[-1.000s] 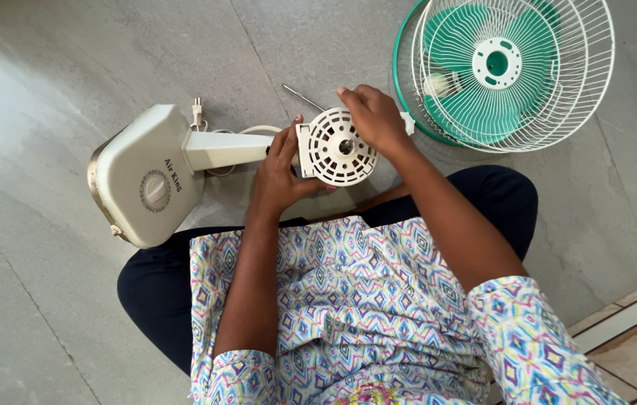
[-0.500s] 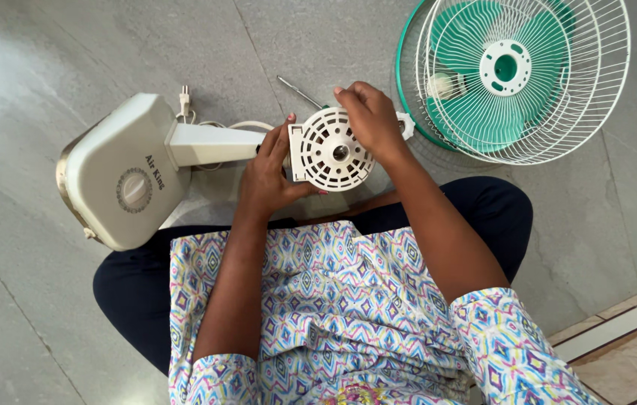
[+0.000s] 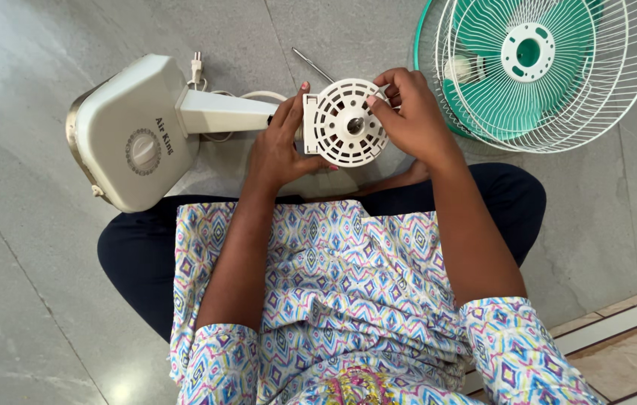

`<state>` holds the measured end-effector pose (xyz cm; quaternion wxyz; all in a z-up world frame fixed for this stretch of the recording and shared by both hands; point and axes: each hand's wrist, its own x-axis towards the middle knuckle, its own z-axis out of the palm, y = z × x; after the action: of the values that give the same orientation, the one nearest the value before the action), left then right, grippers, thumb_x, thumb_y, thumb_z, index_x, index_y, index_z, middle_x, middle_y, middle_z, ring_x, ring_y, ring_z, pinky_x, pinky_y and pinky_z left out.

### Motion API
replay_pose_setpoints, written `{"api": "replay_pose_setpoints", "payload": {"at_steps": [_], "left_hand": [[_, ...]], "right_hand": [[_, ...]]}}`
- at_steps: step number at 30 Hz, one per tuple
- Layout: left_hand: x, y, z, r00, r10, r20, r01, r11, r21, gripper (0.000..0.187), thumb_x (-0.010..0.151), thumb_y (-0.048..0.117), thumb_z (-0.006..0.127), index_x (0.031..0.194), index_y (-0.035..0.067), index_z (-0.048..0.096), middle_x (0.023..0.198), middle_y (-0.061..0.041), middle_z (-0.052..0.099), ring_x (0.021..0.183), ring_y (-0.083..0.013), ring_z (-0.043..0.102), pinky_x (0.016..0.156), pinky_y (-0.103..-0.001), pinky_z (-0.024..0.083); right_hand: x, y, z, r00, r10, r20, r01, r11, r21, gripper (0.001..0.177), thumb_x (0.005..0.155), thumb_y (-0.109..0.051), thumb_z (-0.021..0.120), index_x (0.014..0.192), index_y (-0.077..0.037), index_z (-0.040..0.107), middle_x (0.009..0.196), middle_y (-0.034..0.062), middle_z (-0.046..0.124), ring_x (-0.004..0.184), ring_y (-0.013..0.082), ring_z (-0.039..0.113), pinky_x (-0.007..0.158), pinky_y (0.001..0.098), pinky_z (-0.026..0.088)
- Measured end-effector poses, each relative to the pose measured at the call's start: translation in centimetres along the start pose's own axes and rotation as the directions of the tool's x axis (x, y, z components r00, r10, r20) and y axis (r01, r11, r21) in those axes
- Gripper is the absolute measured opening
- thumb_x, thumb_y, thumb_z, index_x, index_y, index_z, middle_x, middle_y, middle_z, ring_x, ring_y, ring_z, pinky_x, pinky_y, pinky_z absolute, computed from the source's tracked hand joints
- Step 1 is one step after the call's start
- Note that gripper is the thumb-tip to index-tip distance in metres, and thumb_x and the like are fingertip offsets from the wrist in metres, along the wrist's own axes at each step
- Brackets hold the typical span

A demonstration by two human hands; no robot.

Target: The person assembles a small white fan by attaching the rear motor housing to the fan head and securing it with a nut. They then attach the front grille and handle the fan body, rotating it to inspect the assembly.

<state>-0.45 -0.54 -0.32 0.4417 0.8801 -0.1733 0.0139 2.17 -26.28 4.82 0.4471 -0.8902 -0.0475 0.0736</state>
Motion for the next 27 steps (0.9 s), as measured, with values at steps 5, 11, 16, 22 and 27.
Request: {"api": "replay_pose_setpoints", "payload": {"at_steps": [5, 11, 16, 22, 27], "left_hand": [[-0.1, -0.1, 0.1, 0.999, 0.028, -0.015, -0.029, 1.000, -0.013, 0.132, 0.055, 0.051, 0.098, 0.162, 0.016, 0.030, 0.145, -0.015, 0.058, 0.125, -0.0395, 0.065, 0.092, -0.048, 0.059], [-0.2, -0.2, -0.1, 0.999, 0.032, -0.006, -0.032, 0.999, -0.032, 0.129, 0.056, 0.048, 0.098, 0.162, 0.017, 0.032, 0.148, -0.015, 0.057, 0.128, -0.0395, 0.064, 0.096, -0.048, 0.059], [0.0, -0.1, -0.2, 1.000, 0.025, -0.003, -0.025, 0.999, -0.044, 0.131, 0.055, 0.048, 0.098, 0.162, 0.016, 0.031, 0.147, -0.015, 0.057, 0.127, -0.0398, 0.064, 0.096, -0.048, 0.058], [-0.1, -0.3, 0.0, 0.999, 0.035, -0.013, -0.036, 0.999, -0.037, 0.131, 0.056, 0.048, 0.099, 0.163, 0.016, 0.030, 0.146, -0.015, 0.057, 0.127, -0.0394, 0.064, 0.096, -0.048, 0.058], [-0.1, -0.5, 0.5, 1.000, 0.020, -0.017, -0.021, 0.999, -0.038, 0.132, 0.055, 0.047, 0.098, 0.163, 0.015, 0.028, 0.143, -0.014, 0.060, 0.125, -0.0373, 0.066, 0.095, -0.047, 0.059]], "right_hand": [[0.4, 0.9, 0.5, 0.993, 0.118, 0.020, -0.120, 0.978, 0.172, 0.040, 0.092, -0.021, 0.081, 0.119, -0.001, 0.060, 0.104, 0.0073, 0.064, 0.086, 0.0114, 0.060, 0.075, 0.0275, 0.055], [1.3, 2.2, 0.6, 0.982, 0.162, 0.100, -0.188, 0.914, 0.360, 0.043, 0.087, -0.018, 0.083, 0.119, 0.000, 0.061, 0.099, 0.0034, 0.068, 0.085, 0.0093, 0.061, 0.075, 0.0255, 0.055], [1.1, 1.7, 0.5, 0.985, 0.149, 0.084, -0.171, 0.906, 0.388, 0.043, 0.088, -0.020, 0.082, 0.120, 0.000, 0.060, 0.105, 0.0042, 0.066, 0.093, 0.0099, 0.060, 0.080, 0.0256, 0.055], [0.0, 1.3, 0.3, 0.973, 0.227, 0.051, -0.227, 0.883, 0.411, 0.037, 0.098, -0.025, 0.073, 0.125, -0.001, 0.063, 0.107, 0.0036, 0.067, 0.096, 0.0101, 0.061, 0.086, 0.0246, 0.053], [-1.7, 1.0, 0.5, 0.948, 0.310, 0.068, -0.313, 0.878, 0.362, 0.042, 0.097, -0.027, 0.071, 0.130, -0.002, 0.061, 0.108, 0.0031, 0.068, 0.097, 0.0135, 0.063, 0.084, 0.0285, 0.055]]}}
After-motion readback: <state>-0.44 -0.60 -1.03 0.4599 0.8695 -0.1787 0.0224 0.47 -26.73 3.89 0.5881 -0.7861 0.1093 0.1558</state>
